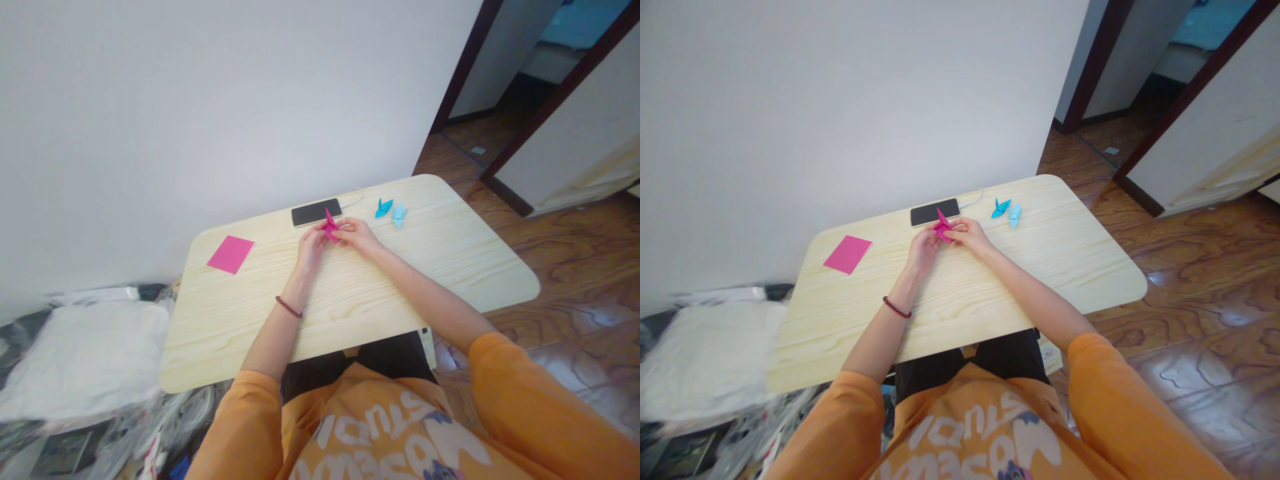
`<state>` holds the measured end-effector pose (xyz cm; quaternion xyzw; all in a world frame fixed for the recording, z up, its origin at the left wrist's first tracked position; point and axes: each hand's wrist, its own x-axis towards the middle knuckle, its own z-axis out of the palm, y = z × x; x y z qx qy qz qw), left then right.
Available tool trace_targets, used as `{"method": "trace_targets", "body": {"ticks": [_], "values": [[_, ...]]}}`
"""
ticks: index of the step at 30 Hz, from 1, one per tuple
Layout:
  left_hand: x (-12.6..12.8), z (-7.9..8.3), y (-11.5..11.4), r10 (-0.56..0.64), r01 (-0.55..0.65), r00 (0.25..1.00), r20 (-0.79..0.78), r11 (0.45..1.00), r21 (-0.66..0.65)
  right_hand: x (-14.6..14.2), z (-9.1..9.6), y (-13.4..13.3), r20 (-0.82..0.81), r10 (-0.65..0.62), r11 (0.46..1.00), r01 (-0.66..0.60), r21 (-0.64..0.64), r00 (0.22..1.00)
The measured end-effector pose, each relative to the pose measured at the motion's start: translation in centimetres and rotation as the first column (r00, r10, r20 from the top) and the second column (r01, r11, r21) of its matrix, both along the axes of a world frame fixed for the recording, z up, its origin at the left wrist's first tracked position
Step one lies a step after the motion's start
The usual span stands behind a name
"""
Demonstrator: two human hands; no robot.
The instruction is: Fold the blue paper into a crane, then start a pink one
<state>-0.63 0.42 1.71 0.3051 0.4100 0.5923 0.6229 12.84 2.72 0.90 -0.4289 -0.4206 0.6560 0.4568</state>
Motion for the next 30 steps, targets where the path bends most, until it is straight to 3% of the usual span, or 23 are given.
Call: {"method": "trace_targets", "body": {"ticks": [5, 11, 15, 25, 30], "values": [[-0.2, 0.3, -0.1, -0.010, 0.010, 1.000, -0.004, 0.998, -0.055, 0.2, -0.2, 0.2, 0.094, -0.072, 0.994, 0.064, 0.089, 0.993], [-0.5, -0.5, 0.3, 0.026, -0.028, 0.999, -0.034, 0.996, -0.083, 0.4, -0.3, 0.5, 0.179, -0.079, 0.973, 0.038, 0.226, 0.981], [-0.7, -1.0, 0.3, -0.012, 0.007, 0.998, -0.057, 0.996, -0.084, 0.6, -0.3, 0.5, 0.225, -0.104, 0.958, 0.037, 0.285, 0.969], [-0.9, -0.7, 0.0, -0.140, 0.134, 0.989, -0.054, 0.985, -0.106, 0.7, 0.0, 0.4, 0.109, -0.060, 0.977, 0.035, 0.213, 0.992], [-0.9, -0.4, 0.0, -0.100, 0.104, 0.994, 0.033, 0.985, -0.137, 0.6, 0.1, 0.2, 0.063, -0.012, 0.990, 0.003, 0.140, 0.998]]}}
